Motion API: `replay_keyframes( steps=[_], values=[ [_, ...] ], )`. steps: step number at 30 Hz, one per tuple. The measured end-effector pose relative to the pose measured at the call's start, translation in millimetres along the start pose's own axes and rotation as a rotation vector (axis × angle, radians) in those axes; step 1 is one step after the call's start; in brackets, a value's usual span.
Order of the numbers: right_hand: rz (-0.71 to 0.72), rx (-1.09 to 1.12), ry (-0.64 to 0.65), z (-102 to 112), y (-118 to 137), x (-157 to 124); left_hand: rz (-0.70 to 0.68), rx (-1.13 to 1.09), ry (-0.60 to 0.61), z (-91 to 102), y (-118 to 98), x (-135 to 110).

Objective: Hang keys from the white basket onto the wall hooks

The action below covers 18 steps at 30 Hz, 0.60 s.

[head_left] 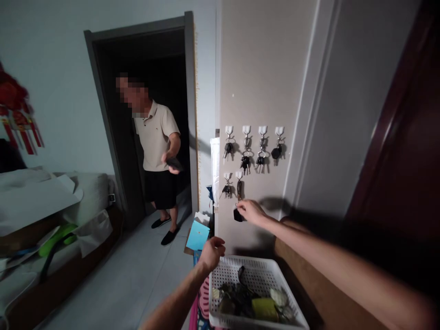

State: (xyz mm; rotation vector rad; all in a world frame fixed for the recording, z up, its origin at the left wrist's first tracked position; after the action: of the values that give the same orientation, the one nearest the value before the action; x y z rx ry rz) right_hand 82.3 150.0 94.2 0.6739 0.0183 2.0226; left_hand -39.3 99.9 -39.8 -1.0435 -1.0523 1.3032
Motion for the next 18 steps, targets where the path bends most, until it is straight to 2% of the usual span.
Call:
replay_keyframes(
  steps=[5, 8, 10, 12, 14, 16, 18],
  values=[
    [0.141, -0.061, 0.34, -28, 9, -83, -0.024, 0.33, 0.086, -23.2, 19, -23],
    [0.149, -0.064, 0.549, -46, 6, -125, -0.065, 0.531, 0.126, -35.8, 26, -34],
    [0.118, -0.089, 0.659, -55, 0, -143, -0.117, 0.595, 0.156, -43.7, 29, -39],
    [0.093, -0.116, 0.722, -60, -4, -150, -0.137, 0.601, 0.167, -47.4, 31, -40],
    [0.1, -0.095, 0.712, -59, -2, -147, -0.141, 0.583, 0.133, -44.0, 27, -35],
    [0.119, -0.037, 0.654, -53, 3, -137, -0.188, 0.564, 0.061, -34.5, 9, -25],
    [0.138, 0.006, 0.62, -48, 8, -130, -0.296, 0.562, -0.02, -22.1, -26, -11]
  ],
)
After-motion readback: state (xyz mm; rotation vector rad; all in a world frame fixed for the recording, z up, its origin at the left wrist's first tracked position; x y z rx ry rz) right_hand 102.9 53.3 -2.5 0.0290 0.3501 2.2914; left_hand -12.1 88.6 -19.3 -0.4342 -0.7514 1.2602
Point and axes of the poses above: each hand's wrist, its own x-axis towards the middle knuckle, its own z-axis out of the back of the hand, y = z × x, the point moved 8 cm from there along x, towards the middle knuckle, and after that the axes turned 2 degrees about z, right-handed, at the moved point
